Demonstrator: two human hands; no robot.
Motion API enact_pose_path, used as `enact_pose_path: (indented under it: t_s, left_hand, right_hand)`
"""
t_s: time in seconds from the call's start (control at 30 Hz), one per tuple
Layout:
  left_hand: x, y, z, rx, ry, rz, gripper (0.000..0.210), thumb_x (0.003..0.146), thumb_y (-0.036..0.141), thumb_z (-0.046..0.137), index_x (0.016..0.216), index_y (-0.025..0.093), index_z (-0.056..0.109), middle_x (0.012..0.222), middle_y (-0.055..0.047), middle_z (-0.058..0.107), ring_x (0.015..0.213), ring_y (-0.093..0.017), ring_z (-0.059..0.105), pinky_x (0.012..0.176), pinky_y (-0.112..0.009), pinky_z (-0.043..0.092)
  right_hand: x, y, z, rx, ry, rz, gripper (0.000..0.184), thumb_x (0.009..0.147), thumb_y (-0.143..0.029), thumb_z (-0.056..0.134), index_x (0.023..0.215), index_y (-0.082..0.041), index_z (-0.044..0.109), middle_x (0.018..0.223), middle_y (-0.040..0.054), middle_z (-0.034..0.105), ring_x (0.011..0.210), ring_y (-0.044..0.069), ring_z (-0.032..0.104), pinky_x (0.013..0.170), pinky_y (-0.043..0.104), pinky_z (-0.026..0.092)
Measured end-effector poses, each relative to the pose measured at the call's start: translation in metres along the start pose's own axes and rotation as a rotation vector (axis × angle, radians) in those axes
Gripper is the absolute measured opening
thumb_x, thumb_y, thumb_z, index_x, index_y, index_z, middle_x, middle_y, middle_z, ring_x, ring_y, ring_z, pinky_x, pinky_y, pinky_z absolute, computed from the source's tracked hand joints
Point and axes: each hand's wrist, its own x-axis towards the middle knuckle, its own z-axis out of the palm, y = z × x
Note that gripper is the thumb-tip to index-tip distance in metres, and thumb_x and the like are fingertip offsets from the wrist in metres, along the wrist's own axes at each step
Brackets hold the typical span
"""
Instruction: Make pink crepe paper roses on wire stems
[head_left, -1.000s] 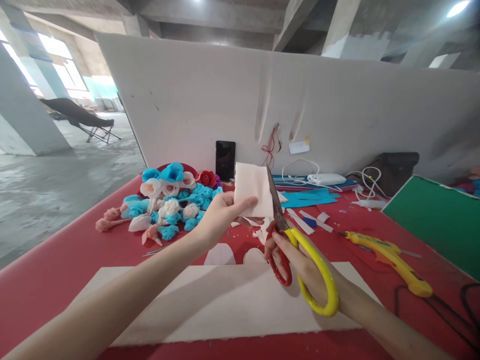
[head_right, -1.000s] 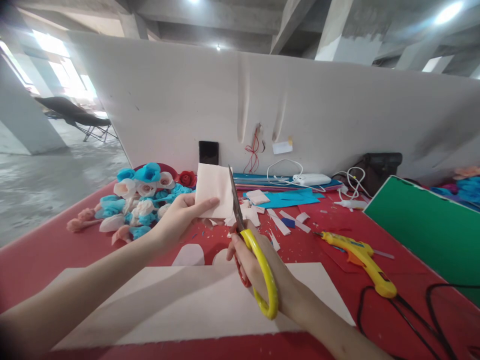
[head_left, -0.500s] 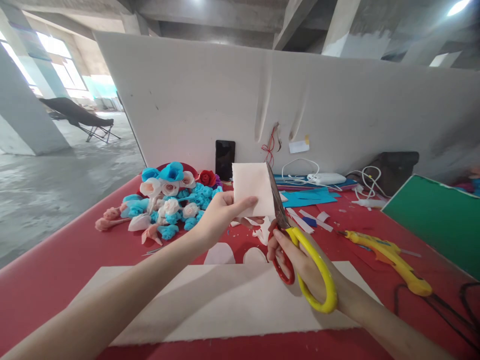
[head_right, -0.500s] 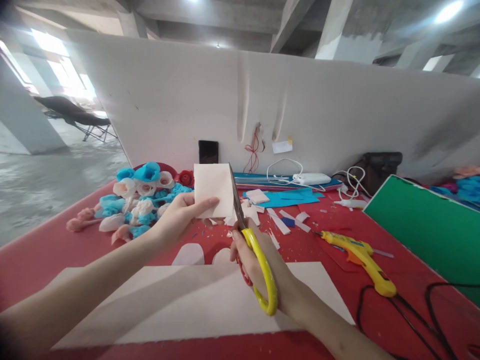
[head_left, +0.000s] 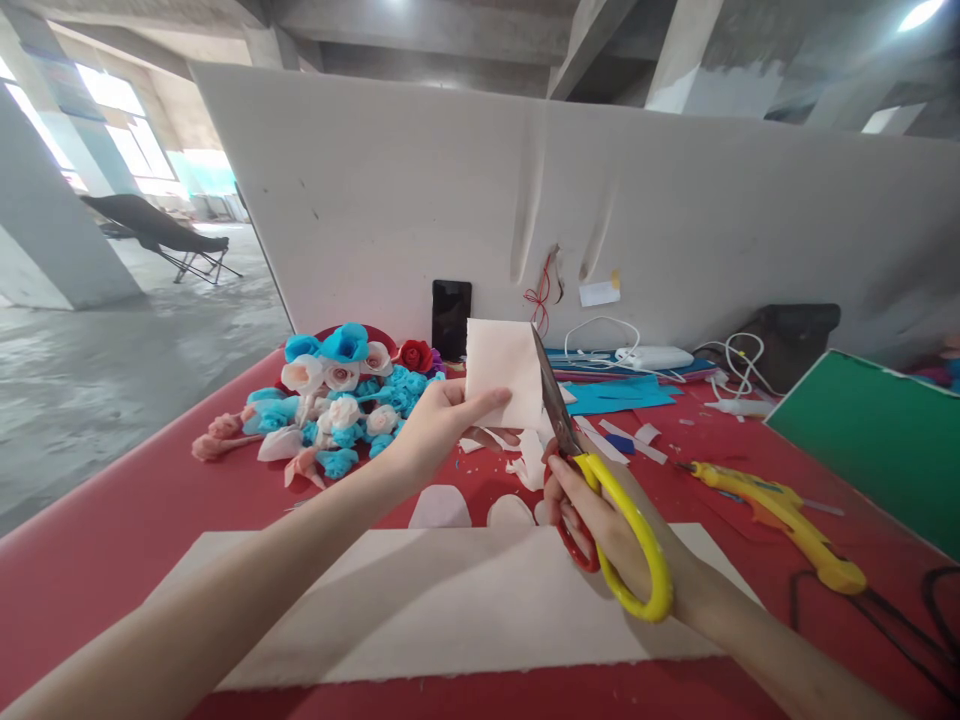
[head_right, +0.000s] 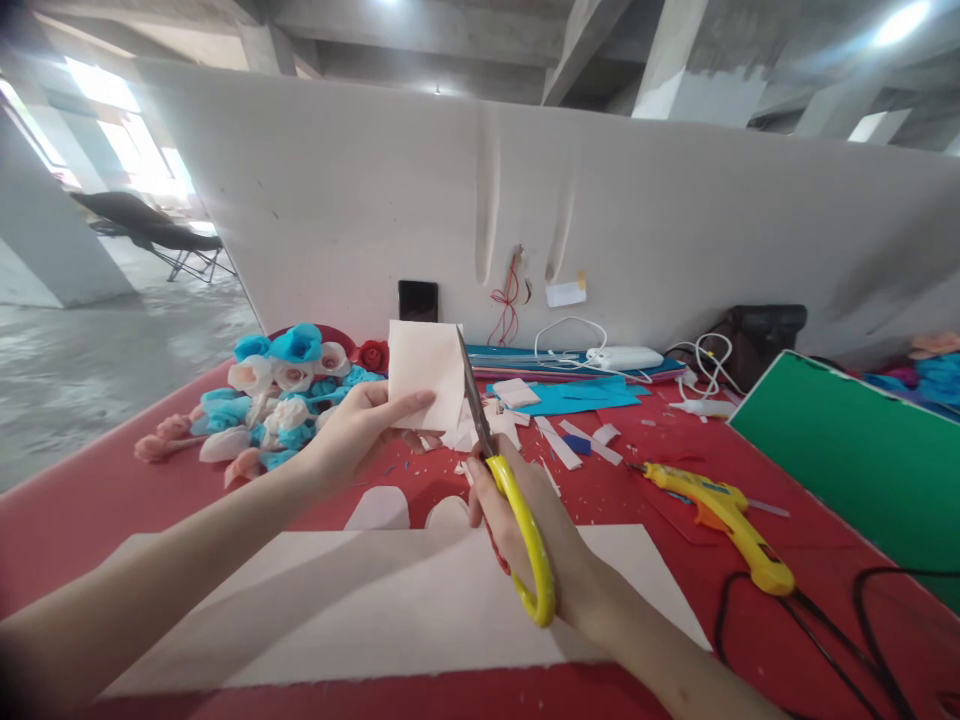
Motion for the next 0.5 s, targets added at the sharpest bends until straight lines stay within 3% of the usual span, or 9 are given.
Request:
enact_pose_path:
  t_s: [0.2,0.4,0.5]
  left_hand:
    - [0.002,0.000,-0.002,-0.016,0.006,0.001,0.019,0.073,0.026,0.064,0.081,0.009,0.066,0.065,-0.006,0.068,0.052,-0.011,0.060,0.050,-0.020,0.046]
    - [0.004,0.000,-0.005,-0.021,0.013,-0.005,0.015,0.075,0.024,0.062,0.080,0.010,0.065,0.066,-0.005,0.068,0.056,-0.012,0.063,0.051,-0.020,0.047]
    - [0.005,-0.002,-0.007,-0.026,0.020,-0.004,0.014,0.076,0.025,0.061,0.075,0.011,0.064,0.061,-0.003,0.066,0.055,-0.013,0.063,0.051,-0.020,0.047]
  right_hand:
    - [-0.005,-0.010,-0.002,0.056,-0.072,0.066,0.038,0.087,-0.055,0.037,0.082,-0.018,0.046,0.054,-0.0052,0.047,0.031,0.003,0.033,0.030,0.016,0.030]
    - [-0.002,-0.003,0.000,0.076,-0.004,0.053,0.039,0.085,-0.058,0.039,0.089,-0.019,0.047,0.050,-0.0066,0.046,0.028,0.004,0.030,0.026,0.015,0.027]
    - [-0.001,0.002,0.002,0.142,-0.044,0.044,0.034,0.086,-0.053,0.040,0.090,-0.020,0.045,0.051,-0.0067,0.048,0.027,0.004,0.031,0.026,0.015,0.027]
